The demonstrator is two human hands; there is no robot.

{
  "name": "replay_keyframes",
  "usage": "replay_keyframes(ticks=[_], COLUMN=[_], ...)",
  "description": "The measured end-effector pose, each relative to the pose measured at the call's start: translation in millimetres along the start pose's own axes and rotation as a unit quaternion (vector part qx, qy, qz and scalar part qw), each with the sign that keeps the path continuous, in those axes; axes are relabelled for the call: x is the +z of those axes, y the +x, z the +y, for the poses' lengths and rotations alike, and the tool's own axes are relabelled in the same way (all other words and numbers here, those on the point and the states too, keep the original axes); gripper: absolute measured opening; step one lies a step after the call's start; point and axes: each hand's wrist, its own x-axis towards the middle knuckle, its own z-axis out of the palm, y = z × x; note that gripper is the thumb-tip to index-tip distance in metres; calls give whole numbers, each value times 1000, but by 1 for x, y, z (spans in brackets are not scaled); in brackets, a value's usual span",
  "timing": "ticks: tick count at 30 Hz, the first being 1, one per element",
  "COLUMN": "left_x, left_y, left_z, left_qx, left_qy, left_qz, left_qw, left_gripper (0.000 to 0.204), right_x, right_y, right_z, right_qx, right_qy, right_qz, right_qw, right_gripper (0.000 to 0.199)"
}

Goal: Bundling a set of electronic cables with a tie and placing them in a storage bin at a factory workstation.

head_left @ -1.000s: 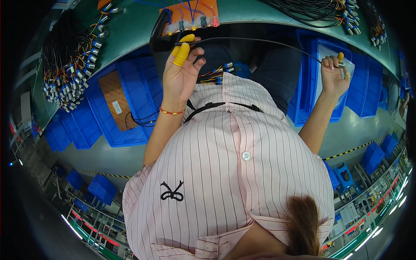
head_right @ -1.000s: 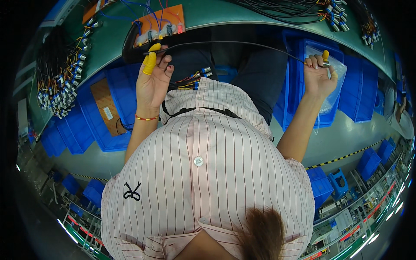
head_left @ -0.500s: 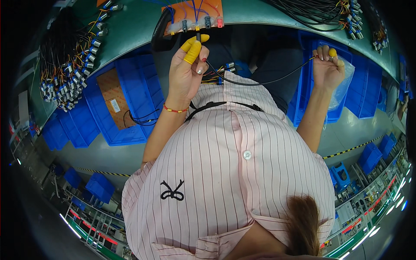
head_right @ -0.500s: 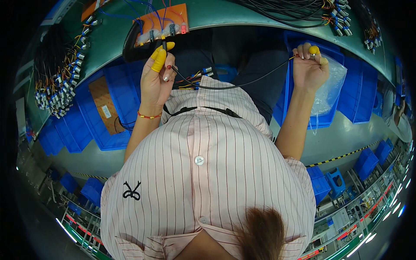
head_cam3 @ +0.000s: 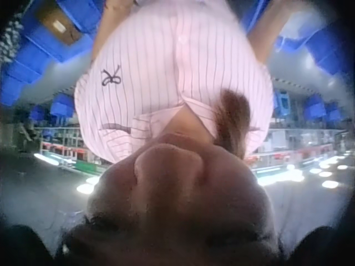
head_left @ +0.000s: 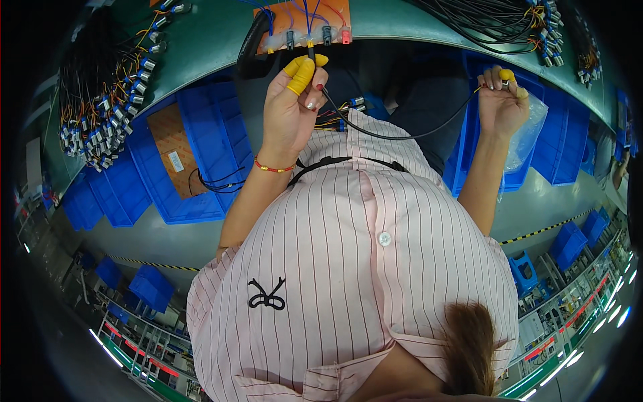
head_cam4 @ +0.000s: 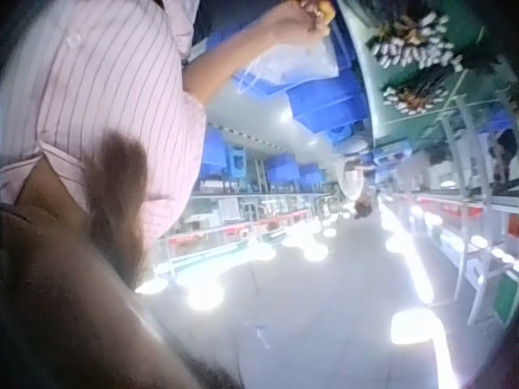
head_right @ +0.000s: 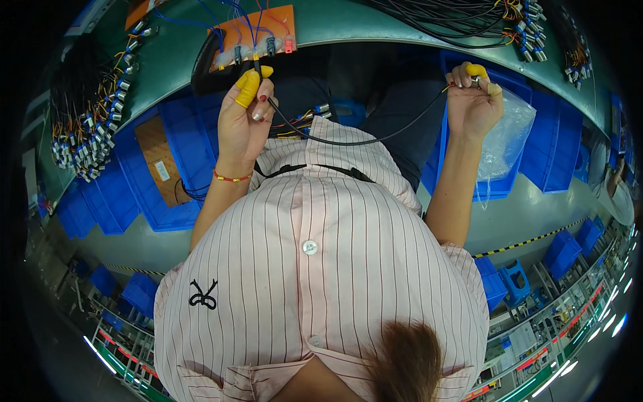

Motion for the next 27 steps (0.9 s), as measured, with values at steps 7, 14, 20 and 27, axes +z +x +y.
replay_keyframes(ticks=[7,14,20,27], left_x=[-1,8,-2,17], left_y=[2,4,10,10], left_z=[2,6,8,20], left_qx=[-97,-110,-94,-22], left_qy=[-263,-320,-199,145], left_qz=[-44,-42,-44,11], left_qw=[959,940,974,989], left_gripper=[18,16,24,32], right_x=[-2,2,14,1], right_y=[2,2,3,-6], right_z=[1,4,4,-3], right_qx=[21,28,11,-15], right_qy=[18,25,11,-2], right_qz=[-8,8,-2,32], right_qw=[1000,999,1000,999], right_gripper=[42,40,17,16])
